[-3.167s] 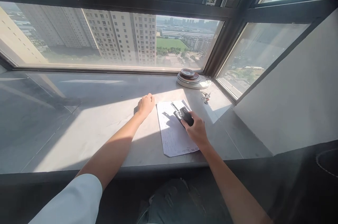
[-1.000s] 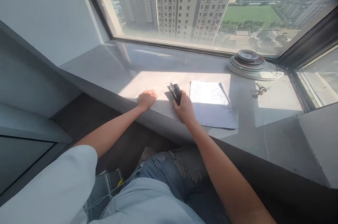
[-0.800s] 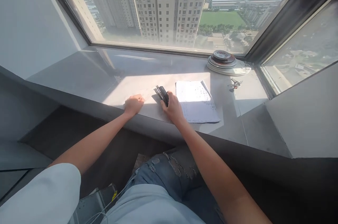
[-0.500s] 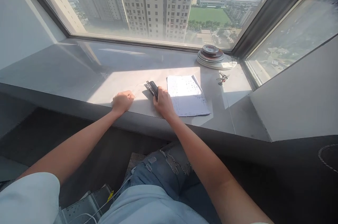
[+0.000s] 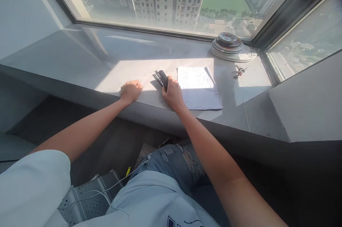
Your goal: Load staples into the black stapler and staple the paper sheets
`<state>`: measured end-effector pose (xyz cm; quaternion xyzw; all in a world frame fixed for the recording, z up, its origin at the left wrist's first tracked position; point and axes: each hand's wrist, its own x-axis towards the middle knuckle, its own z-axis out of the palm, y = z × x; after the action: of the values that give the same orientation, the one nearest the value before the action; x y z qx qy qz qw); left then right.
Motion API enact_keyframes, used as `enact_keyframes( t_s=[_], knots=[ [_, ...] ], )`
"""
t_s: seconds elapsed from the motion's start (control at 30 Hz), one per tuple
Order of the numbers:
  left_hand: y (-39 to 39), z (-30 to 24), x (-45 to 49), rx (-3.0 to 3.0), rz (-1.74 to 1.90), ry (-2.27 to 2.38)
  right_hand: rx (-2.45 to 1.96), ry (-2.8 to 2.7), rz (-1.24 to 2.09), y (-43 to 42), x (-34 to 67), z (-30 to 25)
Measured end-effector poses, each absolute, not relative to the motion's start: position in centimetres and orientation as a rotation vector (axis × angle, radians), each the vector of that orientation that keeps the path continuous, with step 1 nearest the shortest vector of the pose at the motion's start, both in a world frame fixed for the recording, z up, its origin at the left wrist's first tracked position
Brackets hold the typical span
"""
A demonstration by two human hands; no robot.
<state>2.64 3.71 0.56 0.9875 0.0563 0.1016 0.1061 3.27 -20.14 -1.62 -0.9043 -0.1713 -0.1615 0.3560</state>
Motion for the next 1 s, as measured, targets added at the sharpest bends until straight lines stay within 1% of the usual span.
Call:
enact_keyframes(
  t_s=[0.23,1.0],
  knots=[
    [3.97,0.25,2.90,2.882,0.298,0.158,-2.369,-0.418,-0.340,-20.05,3.37,-1.61],
    [3.91,0.27,2.76,2.881,0.324,0.147,-2.293,-0.445,-0.433,-20.19,3.54,-2.13]
  ],
)
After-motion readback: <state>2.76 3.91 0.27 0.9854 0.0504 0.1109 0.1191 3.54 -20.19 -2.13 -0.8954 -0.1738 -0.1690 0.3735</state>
